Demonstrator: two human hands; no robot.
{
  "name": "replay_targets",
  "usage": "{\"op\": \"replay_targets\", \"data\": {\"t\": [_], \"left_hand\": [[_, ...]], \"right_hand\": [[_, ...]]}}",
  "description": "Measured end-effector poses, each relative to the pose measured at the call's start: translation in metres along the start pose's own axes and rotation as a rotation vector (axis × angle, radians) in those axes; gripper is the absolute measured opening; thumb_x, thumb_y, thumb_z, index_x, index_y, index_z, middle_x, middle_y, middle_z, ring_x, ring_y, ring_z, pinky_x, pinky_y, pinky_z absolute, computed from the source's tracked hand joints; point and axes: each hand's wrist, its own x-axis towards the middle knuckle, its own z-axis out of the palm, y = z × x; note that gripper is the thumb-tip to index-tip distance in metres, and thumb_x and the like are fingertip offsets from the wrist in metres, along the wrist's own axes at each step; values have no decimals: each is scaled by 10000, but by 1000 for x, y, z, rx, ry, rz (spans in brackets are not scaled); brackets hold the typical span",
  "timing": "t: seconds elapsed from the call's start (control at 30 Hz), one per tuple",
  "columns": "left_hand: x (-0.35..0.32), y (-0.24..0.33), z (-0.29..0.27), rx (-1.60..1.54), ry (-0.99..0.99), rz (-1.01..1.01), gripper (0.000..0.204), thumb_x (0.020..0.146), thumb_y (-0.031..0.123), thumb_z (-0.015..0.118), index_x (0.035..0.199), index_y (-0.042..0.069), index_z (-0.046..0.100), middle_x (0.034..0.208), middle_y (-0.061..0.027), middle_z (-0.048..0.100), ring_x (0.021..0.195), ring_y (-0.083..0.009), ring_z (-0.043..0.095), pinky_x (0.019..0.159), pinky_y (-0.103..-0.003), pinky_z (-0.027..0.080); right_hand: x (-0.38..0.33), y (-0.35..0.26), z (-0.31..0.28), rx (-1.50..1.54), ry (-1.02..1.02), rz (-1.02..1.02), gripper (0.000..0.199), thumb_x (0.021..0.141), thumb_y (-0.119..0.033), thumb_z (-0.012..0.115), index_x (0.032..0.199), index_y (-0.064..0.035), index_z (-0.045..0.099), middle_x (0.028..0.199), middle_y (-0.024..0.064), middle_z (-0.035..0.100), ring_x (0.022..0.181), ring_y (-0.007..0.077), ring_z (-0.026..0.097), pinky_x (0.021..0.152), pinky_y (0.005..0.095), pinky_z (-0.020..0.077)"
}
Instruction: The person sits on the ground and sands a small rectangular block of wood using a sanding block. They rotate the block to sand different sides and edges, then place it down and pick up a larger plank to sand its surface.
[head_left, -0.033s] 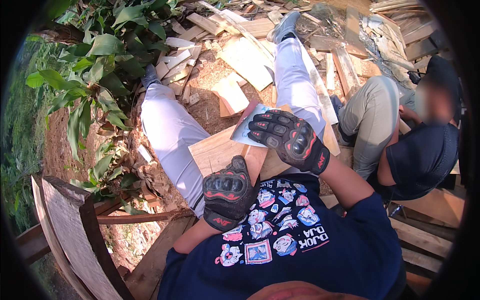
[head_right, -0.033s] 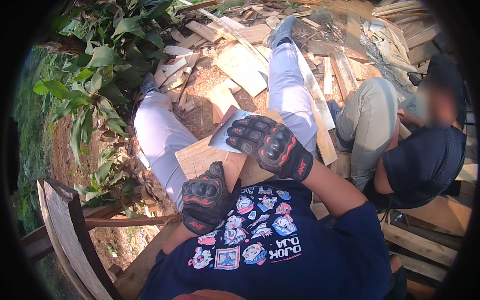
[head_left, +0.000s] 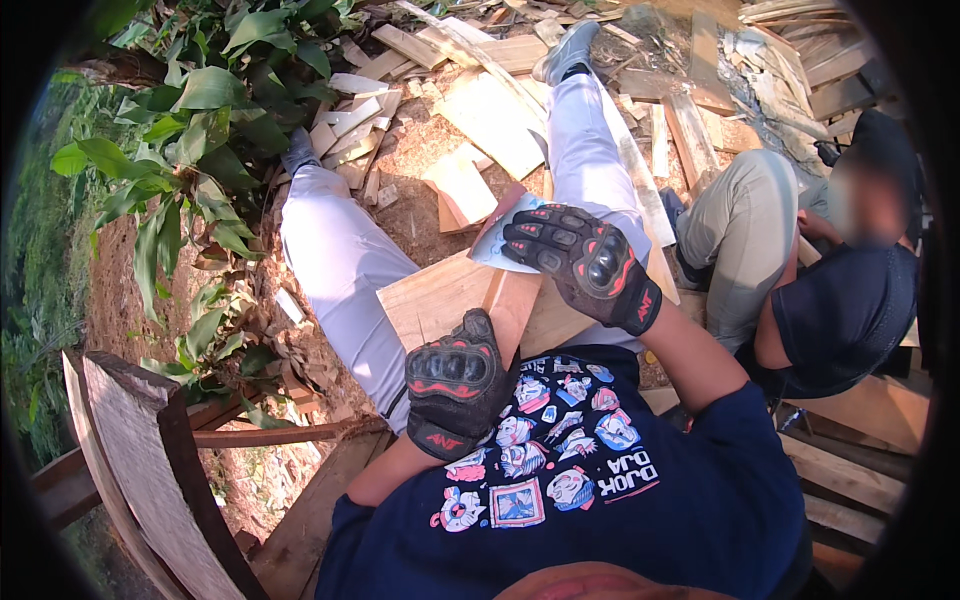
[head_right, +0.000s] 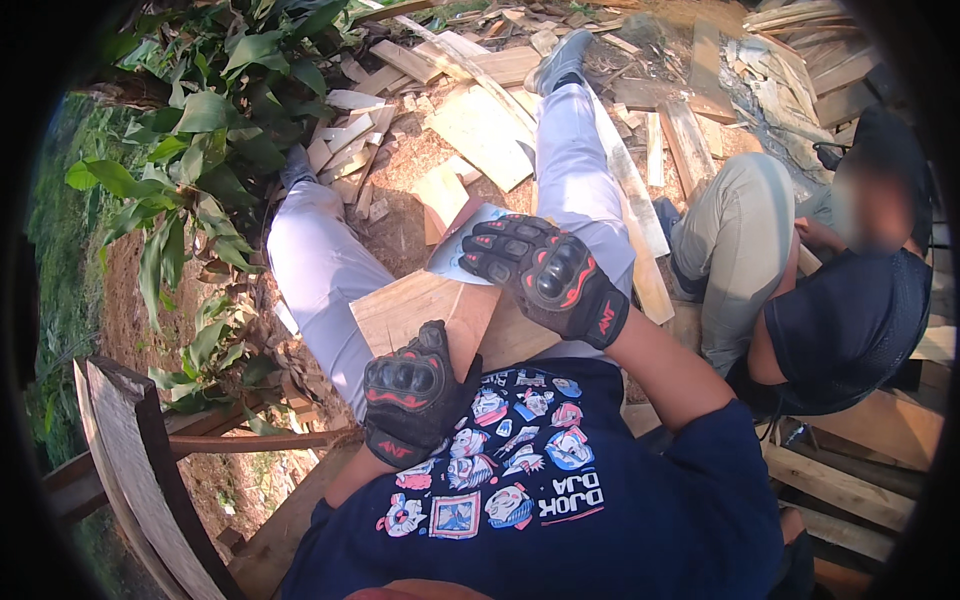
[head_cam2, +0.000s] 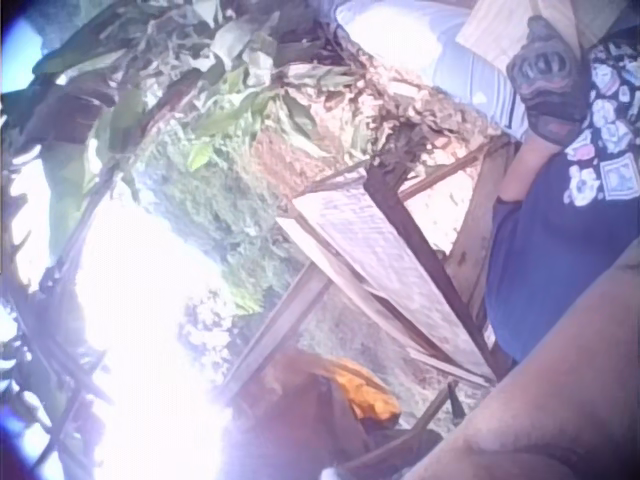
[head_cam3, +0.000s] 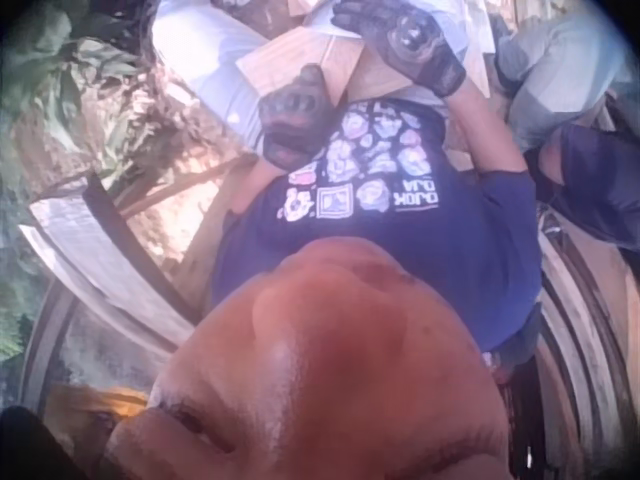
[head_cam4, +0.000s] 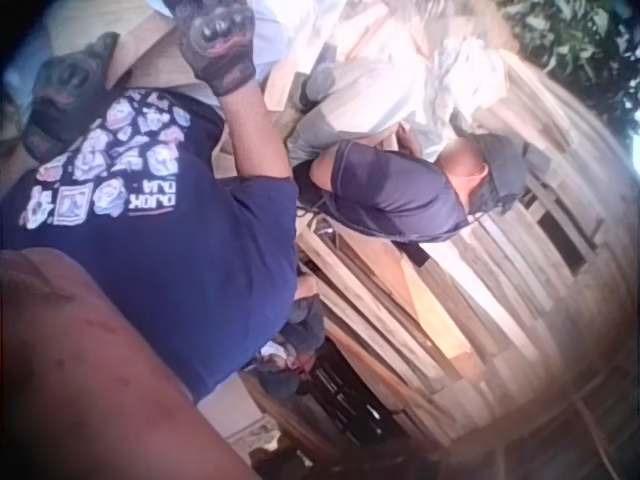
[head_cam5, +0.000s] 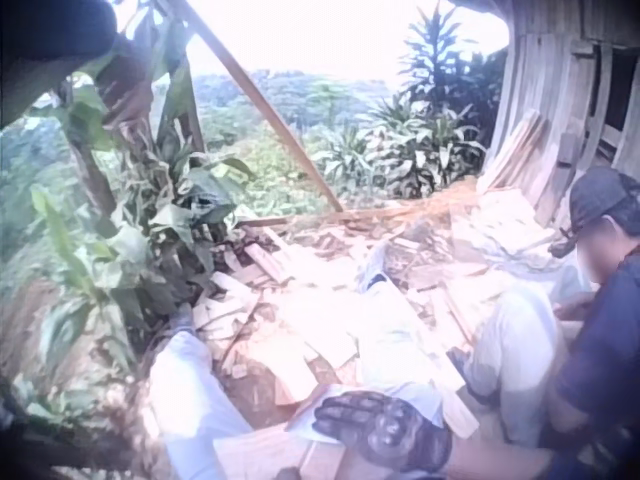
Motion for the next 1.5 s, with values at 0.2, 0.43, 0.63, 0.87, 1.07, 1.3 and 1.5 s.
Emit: {"op": "replay_targets", "data": {"t": [0.2, 0.43, 0.63, 0.87, 1.07, 1.3, 1.5], "left_hand": [[0, 3, -2, -91, 40, -19, 339, 908, 303, 768, 1113, 39, 714, 771, -90, 695, 682, -305, 722, 647, -480, 551], [-14, -8, 19, -77, 81, 66, 334, 944, 302, 725, 1135, 28, 714, 930, -112, 712, 793, -307, 730, 692, -479, 550], [-2, 1, 5, -34, 39, -39, 316, 930, 297, 740, 1103, 34, 714, 820, -95, 684, 698, -280, 703, 666, -454, 549], [-3, 0, 11, -32, 100, -22, 322, 918, 360, 777, 982, 68, 657, 647, -92, 645, 570, -293, 688, 564, -464, 537], [-2, 4, 4, -34, 60, -39, 282, 932, 339, 758, 989, 80, 661, 686, -85, 662, 595, -286, 698, 588, -466, 538], [-5, -2, 13, -53, 18, -34, 312, 929, 333, 760, 1041, 57, 668, 716, -87, 672, 614, -283, 701, 612, -471, 548], [-10, 1, 6, -56, 87, 2, 329, 935, 316, 756, 1087, 35, 679, 787, -105, 684, 678, -300, 714, 632, -495, 543]], "right_hand": [[7, -20, -6, 13, -175, -146, 541, 1008, -93, 504, 1520, -184, 655, 1553, 43, 642, 1425, 253, 599, 1251, 440, 443], [4, -20, -7, 61, -78, -245, 538, 942, -64, 580, 1459, -166, 688, 1461, 86, 690, 1386, 275, 638, 1222, 481, 473], [6, -2, 2, -20, -74, -124, 563, 949, -34, 564, 1479, -176, 690, 1494, 76, 677, 1390, 266, 625, 1221, 450, 474], [6, 0, -4, 72, -138, -167, 566, 972, -60, 563, 1510, -210, 654, 1523, 59, 658, 1432, 250, 608, 1225, 457, 484], [24, 36, -4, 54, -74, -51, 584, 891, -5, 615, 1448, -155, 703, 1390, 113, 736, 1265, 306, 703, 1167, 457, 529], [17, 54, 3, 232, -202, 5, 554, 921, -71, 582, 1458, -148, 694, 1459, 83, 696, 1362, 287, 641, 1211, 445, 482], [9, 22, 4, 33, -141, -185, 581, 955, -69, 556, 1516, -182, 654, 1475, 73, 681, 1371, 275, 633, 1241, 469, 455]]}}
